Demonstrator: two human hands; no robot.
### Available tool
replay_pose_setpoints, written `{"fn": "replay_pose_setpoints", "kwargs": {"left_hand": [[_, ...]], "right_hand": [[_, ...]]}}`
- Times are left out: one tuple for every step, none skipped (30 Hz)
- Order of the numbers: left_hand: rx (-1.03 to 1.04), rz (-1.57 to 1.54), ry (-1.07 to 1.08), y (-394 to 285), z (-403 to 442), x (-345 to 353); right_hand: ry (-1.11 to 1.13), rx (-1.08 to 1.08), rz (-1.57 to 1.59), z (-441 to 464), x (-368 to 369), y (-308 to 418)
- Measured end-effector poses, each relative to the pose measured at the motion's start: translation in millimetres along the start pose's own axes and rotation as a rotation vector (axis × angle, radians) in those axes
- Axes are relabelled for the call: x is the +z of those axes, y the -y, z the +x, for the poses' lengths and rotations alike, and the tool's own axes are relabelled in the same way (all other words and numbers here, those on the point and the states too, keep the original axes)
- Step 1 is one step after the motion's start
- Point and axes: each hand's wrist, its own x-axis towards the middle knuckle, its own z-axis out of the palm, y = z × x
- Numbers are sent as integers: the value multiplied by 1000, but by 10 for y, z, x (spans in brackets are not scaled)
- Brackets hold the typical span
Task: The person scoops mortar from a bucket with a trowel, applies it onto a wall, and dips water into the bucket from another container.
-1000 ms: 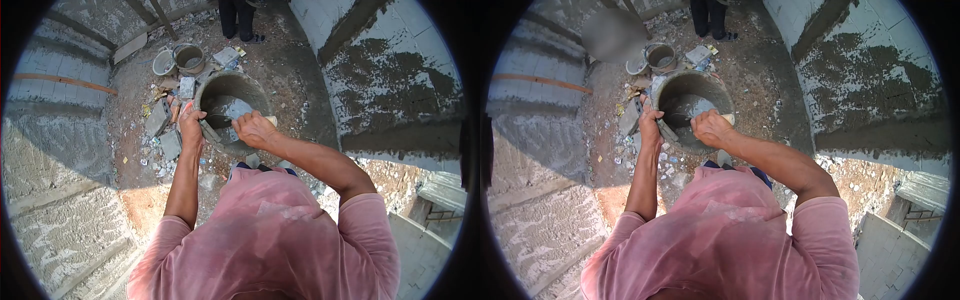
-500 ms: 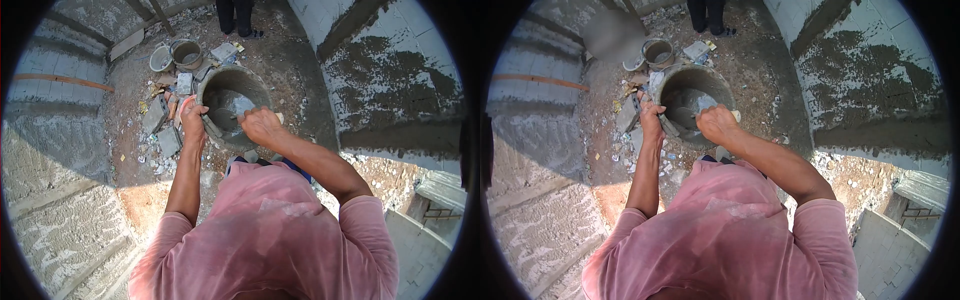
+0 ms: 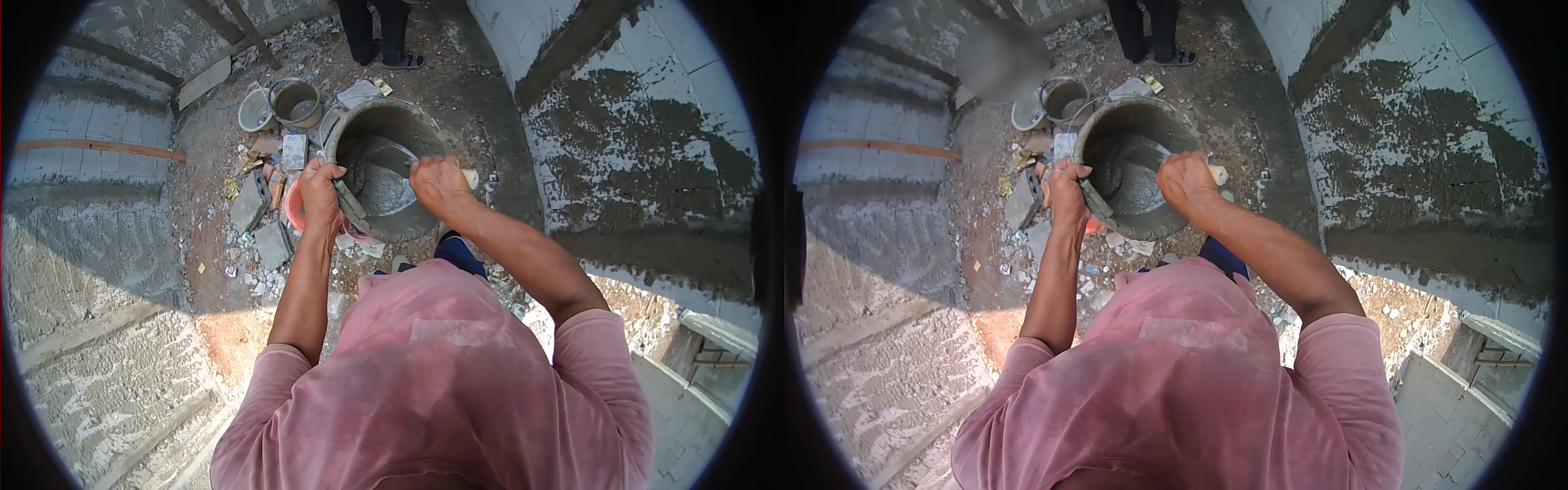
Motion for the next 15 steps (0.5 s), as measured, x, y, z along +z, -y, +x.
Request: {"fn": "replay_pose_setpoints", "kwargs": {"left_hand": [[-9,11,15,-22,67,121],[-11,25,17,-40,123,236],[-15,38,16,-52,169,354],[-19,53,12,-77,219,487],[-20,86,6,-101,267,612],[-20,119,-4,-126,309,741],[-16,152,-12,-150,365,871],[3,197,-29,-163,408,1005],[21,239,-44,-165,442,1148],[44,277,-56,-159,513,1289],[50,267,-69,-113,608,1399],[53,256,-81,-33,688,1482],[52,247,-94,-11,733,1584],[62,286,-94,-4,775,1663],[72,322,-98,-3,806,1725]], "right_hand": [[10,-37,97,26,19,-153],[24,-72,199,43,43,-327],[40,-110,301,58,70,-524],[-49,-70,341,71,40,-761],[-103,-24,312,99,96,-966],[-155,20,283,158,173,-1176],[-211,65,255,236,215,-1350],[-75,67,230,295,213,-1490],[13,33,323,317,272,-1574],[98,-3,409,337,298,-1641],[185,-38,492,361,322,-1720],[387,-52,596,386,351,-1819],[394,-25,743,394,451,-1890],[399,4,891,396,572,-1934],[404,31,1035,400,670,-1979]]}}
